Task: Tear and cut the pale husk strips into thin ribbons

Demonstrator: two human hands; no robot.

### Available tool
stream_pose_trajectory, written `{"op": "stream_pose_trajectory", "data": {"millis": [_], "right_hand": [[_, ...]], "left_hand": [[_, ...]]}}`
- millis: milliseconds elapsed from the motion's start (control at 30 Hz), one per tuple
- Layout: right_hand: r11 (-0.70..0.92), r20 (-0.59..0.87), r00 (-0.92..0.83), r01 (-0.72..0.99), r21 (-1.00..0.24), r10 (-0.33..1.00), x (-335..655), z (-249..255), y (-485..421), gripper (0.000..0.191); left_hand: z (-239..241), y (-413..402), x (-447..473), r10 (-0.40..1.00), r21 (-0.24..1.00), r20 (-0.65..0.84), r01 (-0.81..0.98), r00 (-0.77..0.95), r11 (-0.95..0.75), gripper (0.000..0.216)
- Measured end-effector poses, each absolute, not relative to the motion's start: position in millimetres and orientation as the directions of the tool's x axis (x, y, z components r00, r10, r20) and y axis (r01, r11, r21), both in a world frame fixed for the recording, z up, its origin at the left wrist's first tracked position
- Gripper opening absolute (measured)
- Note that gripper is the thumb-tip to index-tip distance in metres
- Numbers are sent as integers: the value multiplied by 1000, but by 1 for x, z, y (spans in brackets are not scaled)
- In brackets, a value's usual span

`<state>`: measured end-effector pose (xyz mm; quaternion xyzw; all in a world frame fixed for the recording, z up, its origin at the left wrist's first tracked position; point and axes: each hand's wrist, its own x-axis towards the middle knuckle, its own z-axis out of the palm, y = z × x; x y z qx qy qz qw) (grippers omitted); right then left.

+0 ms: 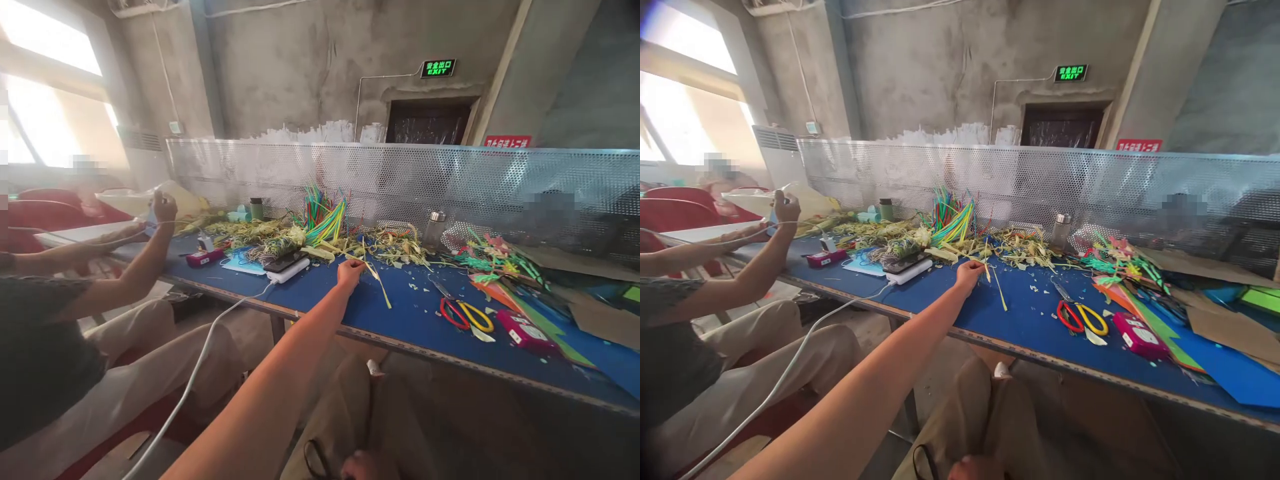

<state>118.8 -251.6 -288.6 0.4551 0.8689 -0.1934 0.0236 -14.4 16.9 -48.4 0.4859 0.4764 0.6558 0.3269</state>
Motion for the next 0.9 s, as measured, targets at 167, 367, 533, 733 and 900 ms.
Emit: {"op": "stream_pose_trajectory", "data": {"millis": [167,367,533,733,900], "right_hand": [[520,-97,-573,792,-320,814,109,-264,-260,36],[329,-121,-517,690,-645,848,116,-252,-256,56],[157,-238,-592,536,-830,770,123,-257,-231,68],[42,-356,-649,514,-857,673,117,-247,-232,55],[4,-406,-618,553,-833,673,108,-233,-243,44]], "left_hand": [[-52,23,-15,892,938,338,34,-299,-344,17],[-52,22,-15,886,937,346,63,-308,-344,17],[-51,22,-15,883,935,355,92,-308,-343,14],[-49,22,-12,879,933,357,88,-315,-348,10],[-49,21,-13,878,931,362,87,-314,-353,12]]}}
